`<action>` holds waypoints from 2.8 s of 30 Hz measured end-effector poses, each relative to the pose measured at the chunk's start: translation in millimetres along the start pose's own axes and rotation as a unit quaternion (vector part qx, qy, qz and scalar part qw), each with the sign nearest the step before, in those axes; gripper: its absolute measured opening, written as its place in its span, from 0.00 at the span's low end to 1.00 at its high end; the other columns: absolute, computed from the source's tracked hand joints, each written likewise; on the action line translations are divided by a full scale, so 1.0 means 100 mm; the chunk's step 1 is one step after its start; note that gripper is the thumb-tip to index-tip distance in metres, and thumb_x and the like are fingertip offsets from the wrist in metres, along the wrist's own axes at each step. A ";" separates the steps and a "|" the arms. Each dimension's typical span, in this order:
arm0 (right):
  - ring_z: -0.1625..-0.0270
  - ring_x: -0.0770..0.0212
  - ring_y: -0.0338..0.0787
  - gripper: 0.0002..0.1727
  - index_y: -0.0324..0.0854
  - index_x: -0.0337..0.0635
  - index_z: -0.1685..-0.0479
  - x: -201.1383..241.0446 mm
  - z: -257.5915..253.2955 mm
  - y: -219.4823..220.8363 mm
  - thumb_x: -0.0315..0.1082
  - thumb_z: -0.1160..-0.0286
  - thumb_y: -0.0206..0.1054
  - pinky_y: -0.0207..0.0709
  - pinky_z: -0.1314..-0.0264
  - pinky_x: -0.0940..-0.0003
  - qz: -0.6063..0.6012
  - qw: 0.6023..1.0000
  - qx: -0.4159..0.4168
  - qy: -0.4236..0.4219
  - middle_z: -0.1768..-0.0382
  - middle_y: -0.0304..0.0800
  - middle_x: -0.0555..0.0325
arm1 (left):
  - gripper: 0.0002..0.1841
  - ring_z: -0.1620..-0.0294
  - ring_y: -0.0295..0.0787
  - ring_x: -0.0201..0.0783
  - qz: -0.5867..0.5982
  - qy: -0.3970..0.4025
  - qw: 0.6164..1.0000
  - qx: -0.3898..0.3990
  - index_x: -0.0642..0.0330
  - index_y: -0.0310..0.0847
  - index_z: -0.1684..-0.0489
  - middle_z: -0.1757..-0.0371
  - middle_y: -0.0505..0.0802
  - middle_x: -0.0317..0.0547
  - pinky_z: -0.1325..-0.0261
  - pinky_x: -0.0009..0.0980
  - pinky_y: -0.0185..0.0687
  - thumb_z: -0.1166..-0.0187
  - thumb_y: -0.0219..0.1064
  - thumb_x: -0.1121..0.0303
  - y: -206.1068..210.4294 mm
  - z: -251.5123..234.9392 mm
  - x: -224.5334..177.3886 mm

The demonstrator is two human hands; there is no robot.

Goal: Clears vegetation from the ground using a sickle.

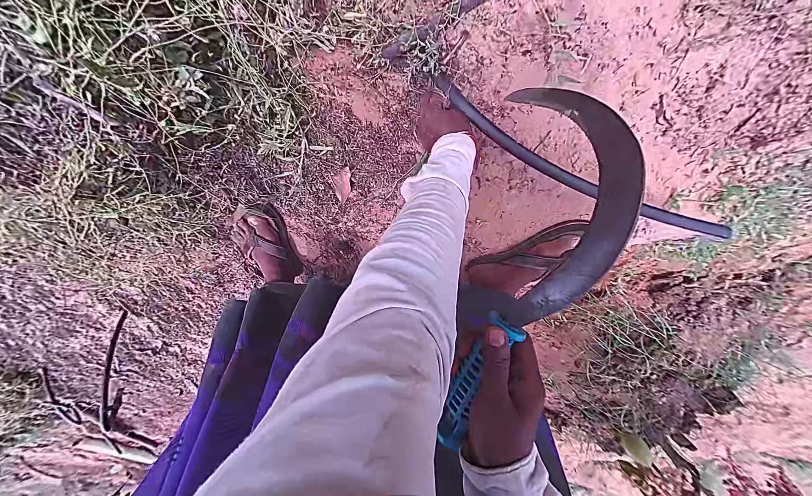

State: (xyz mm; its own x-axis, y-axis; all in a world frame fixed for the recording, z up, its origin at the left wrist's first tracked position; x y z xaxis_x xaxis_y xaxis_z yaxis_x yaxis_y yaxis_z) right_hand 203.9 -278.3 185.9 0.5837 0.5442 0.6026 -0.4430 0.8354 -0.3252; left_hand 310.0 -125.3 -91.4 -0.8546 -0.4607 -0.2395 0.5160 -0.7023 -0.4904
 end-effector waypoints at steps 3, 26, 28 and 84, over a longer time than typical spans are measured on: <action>0.80 0.80 0.86 0.10 0.72 0.36 0.52 -0.06 0.00 0.02 0.35 0.10 0.52 0.86 0.76 0.82 0.013 1.000 0.005 0.007 0.78 0.83 0.75 | 0.21 0.17 0.77 0.56 -0.080 0.005 0.995 0.063 0.63 0.78 0.24 0.22 0.84 0.61 0.16 0.57 0.67 0.12 0.60 0.64 -0.22 -0.04 -0.01; 0.82 0.79 0.84 0.12 0.73 0.32 0.51 -0.06 -0.07 0.03 0.35 0.11 0.51 0.84 0.77 0.81 0.024 0.999 -0.012 0.044 0.80 0.81 0.73 | 0.26 0.19 0.77 0.66 -0.211 0.038 0.968 0.132 0.68 0.74 0.20 0.22 0.82 0.69 0.17 0.62 0.68 0.07 0.57 0.58 -0.59 0.33 0.90; 0.82 0.79 0.84 0.12 0.72 0.34 0.52 -0.01 -0.08 0.02 0.35 0.11 0.50 0.84 0.78 0.81 0.014 0.999 -0.016 0.034 0.80 0.81 0.74 | 0.31 0.20 0.78 0.67 -0.195 0.011 0.973 0.126 0.72 0.74 0.22 0.25 0.83 0.73 0.17 0.63 0.67 0.09 0.59 0.50 -0.70 0.40 0.92; 0.77 0.71 0.89 0.19 0.69 0.46 0.51 0.81 -0.05 -0.84 0.51 0.05 0.44 0.88 0.73 0.76 -0.336 0.937 0.033 0.087 0.75 0.87 0.70 | 0.18 0.19 0.78 0.63 -0.594 0.151 0.772 0.169 0.71 0.82 0.32 0.23 0.84 0.66 0.23 0.66 0.72 0.13 0.59 0.70 0.15 0.47 -0.74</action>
State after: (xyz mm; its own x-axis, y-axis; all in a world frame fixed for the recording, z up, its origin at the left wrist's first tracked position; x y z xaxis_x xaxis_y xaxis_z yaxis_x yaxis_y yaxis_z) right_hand 292.4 -304.0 258.5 0.8455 -0.0944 0.5256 0.0271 0.9906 0.1343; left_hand 383.4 -126.8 -41.9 -0.6836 0.7298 0.0019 -0.7009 -0.6558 -0.2804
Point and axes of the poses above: each hand's wrist, its own z-axis away from the middle knuckle, its own y-axis out of the palm, x = y × z, the point moved 1 cm from there along -z, towards the middle knuckle
